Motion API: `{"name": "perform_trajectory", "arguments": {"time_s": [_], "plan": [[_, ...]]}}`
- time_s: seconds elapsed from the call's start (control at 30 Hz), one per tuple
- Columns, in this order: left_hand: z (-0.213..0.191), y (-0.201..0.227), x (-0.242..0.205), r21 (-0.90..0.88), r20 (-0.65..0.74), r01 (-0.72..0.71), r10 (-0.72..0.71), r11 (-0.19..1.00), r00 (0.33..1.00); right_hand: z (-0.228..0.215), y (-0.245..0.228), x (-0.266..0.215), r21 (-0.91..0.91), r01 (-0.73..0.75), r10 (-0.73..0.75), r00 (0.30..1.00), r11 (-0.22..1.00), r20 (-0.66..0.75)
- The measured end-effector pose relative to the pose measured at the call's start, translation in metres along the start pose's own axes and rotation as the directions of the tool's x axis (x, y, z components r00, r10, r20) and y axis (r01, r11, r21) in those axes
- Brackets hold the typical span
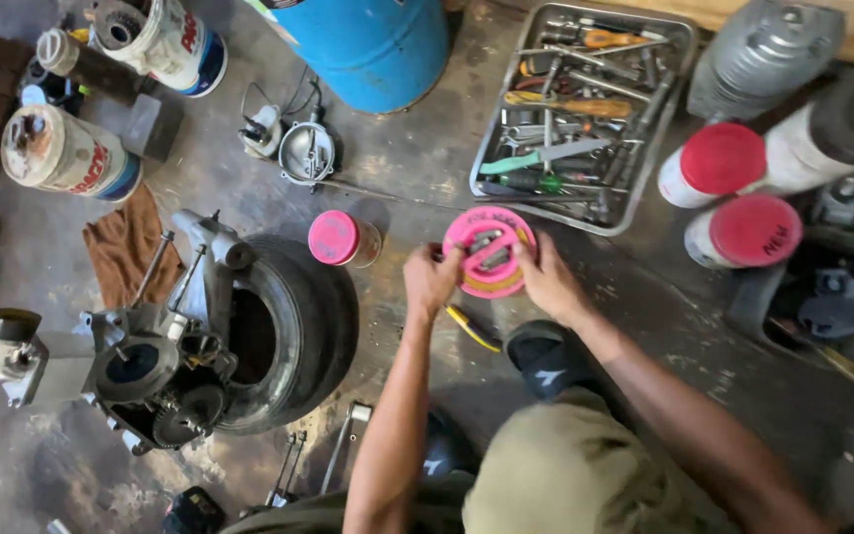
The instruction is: The person organizes tools and parts in a workshop, then picks up a small metal gear and installs it into a disassembled engine block resting on a tire.
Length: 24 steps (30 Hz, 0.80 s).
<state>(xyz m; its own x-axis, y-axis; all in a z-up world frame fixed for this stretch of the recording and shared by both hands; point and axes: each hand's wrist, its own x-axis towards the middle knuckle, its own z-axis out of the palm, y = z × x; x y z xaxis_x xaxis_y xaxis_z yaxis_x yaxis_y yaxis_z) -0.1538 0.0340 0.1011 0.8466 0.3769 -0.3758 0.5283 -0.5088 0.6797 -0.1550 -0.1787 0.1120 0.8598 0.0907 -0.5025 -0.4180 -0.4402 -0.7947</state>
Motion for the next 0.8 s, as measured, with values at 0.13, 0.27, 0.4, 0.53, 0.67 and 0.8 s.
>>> {"name": "perform_trajectory", "arguments": {"time_s": [0.13, 0.27, 0.4, 0.53, 0.67, 0.8], "plan": [[-0.046, 0.008, 0.055, 0.000, -0.084, 0.000, 0.000, 1.000, 0.996, 0.028, -0.065, 0.045, 0.032, 0.092, -0.092, 0.996, 0.995, 0.005], [-0.073, 0.010, 0.115, -0.016, -0.158, -0.060, 0.057, 0.998, 0.986, 0.060, -0.091, 0.110, -0.023, 0.127, -0.127, 0.992, 0.992, 0.000], [-0.082, 0.018, 0.156, -0.023, -0.199, -0.069, 0.063, 0.997, 0.978, 0.074, -0.115, 0.155, 0.005, 0.118, -0.118, 0.993, 0.993, 0.024], [-0.061, -0.013, 0.238, 0.048, -0.203, -0.046, 0.054, 0.998, 0.978, 0.081, -0.119, 0.200, 0.002, 0.113, -0.113, 0.994, 0.994, -0.006], [-0.040, -0.025, 0.255, 0.117, -0.166, -0.031, 0.050, 0.993, 0.985, 0.077, -0.128, 0.200, 0.041, 0.190, -0.188, 0.981, 0.981, -0.049], [-0.030, -0.029, 0.249, 0.129, -0.233, -0.019, 0.049, 0.991, 0.971, 0.070, -0.107, 0.207, -0.049, 0.223, -0.222, 0.975, 0.974, 0.023]]}}
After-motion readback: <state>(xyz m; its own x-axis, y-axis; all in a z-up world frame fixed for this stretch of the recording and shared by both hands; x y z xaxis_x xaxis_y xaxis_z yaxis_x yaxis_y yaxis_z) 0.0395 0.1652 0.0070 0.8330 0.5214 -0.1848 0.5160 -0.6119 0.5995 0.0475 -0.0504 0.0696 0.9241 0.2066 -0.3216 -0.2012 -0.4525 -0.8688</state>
